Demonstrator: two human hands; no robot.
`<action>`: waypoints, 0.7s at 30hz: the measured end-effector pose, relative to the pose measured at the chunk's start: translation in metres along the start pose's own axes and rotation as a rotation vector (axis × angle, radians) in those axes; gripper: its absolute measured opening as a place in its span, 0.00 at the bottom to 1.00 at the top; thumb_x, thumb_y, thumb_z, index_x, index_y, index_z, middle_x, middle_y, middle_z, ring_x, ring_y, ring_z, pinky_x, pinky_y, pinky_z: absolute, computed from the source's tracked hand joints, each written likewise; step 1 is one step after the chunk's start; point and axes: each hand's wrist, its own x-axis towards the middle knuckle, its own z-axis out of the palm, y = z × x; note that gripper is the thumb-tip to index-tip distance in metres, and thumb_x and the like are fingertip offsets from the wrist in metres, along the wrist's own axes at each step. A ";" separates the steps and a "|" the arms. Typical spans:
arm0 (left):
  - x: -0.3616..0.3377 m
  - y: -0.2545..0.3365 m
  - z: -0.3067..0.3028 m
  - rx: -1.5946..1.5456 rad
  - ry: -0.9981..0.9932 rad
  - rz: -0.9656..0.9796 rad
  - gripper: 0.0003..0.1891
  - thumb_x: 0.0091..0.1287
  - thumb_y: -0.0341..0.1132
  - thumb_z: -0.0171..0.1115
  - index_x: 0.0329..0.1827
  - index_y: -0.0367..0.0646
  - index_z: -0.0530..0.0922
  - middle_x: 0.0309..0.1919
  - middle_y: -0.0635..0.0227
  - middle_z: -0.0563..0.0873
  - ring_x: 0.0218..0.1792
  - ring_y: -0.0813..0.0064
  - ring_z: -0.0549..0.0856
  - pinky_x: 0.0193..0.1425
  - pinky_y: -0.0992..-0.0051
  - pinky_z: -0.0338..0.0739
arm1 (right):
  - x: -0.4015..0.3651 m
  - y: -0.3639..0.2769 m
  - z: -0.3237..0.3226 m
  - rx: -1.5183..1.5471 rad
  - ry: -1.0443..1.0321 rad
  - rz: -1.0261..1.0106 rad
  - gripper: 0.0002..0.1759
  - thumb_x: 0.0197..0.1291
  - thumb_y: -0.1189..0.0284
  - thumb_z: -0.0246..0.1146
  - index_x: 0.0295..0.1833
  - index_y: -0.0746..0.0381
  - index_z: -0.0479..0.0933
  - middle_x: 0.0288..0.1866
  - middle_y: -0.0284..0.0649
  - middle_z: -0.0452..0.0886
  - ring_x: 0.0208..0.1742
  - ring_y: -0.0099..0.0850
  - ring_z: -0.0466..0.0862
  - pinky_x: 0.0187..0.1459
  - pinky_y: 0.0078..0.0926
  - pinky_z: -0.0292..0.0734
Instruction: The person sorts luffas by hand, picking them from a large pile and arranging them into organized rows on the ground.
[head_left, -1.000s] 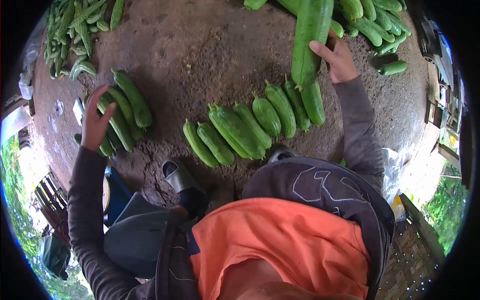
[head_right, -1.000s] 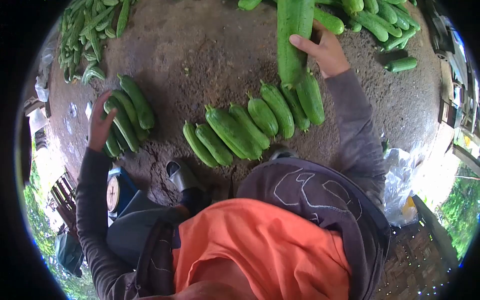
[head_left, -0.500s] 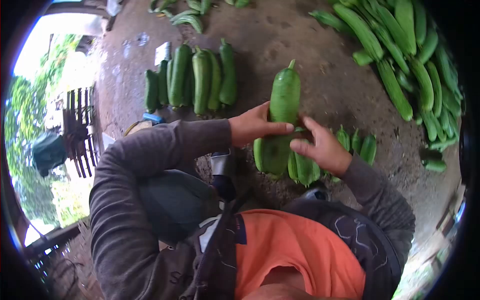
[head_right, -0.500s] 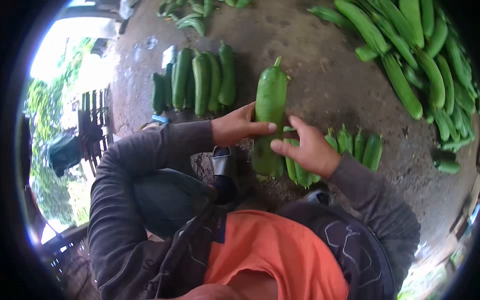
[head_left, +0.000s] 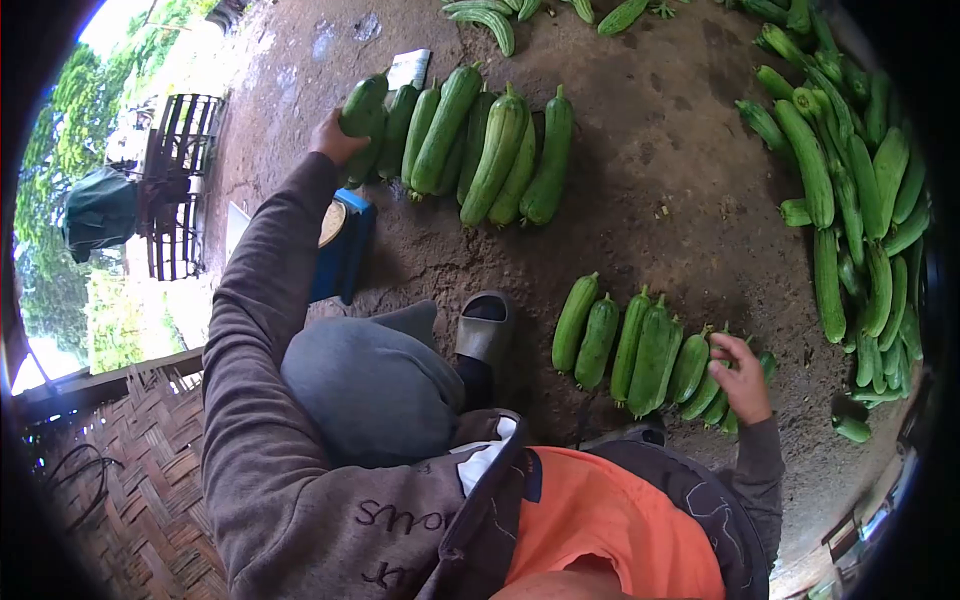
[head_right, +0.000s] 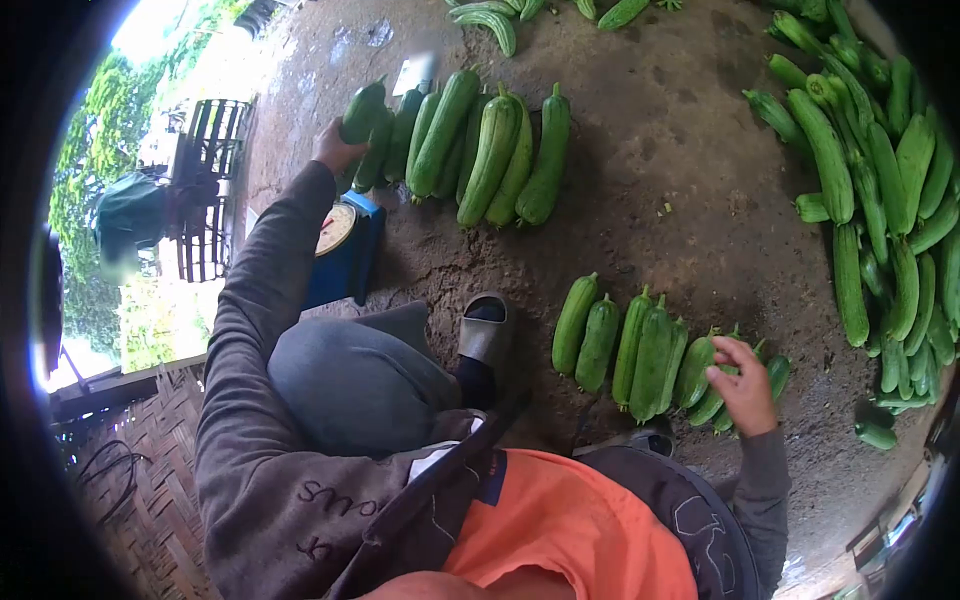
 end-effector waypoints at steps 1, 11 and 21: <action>0.004 -0.004 0.008 -0.015 0.010 -0.048 0.44 0.39 0.48 0.75 0.61 0.37 0.70 0.50 0.50 0.82 0.52 0.59 0.81 0.58 0.66 0.75 | -0.001 0.002 -0.003 -0.039 0.043 0.026 0.25 0.53 0.81 0.62 0.59 0.61 0.72 0.60 0.37 0.70 0.56 0.29 0.74 0.50 0.26 0.76; 0.073 -0.103 0.007 -0.077 0.159 -0.342 0.42 0.43 0.47 0.75 0.64 0.46 0.69 0.51 0.56 0.82 0.53 0.61 0.81 0.58 0.68 0.74 | 0.008 -0.017 -0.020 -0.339 0.113 0.035 0.27 0.49 0.81 0.63 0.59 0.63 0.72 0.60 0.40 0.71 0.56 0.34 0.74 0.56 0.31 0.71; 0.123 -0.219 0.102 0.064 -0.087 -0.367 0.39 0.52 0.53 0.68 0.64 0.41 0.68 0.56 0.50 0.77 0.58 0.55 0.76 0.61 0.62 0.70 | -0.029 0.012 -0.053 -0.520 0.168 0.070 0.28 0.51 0.80 0.63 0.61 0.64 0.71 0.55 0.44 0.74 0.55 0.37 0.76 0.58 0.30 0.71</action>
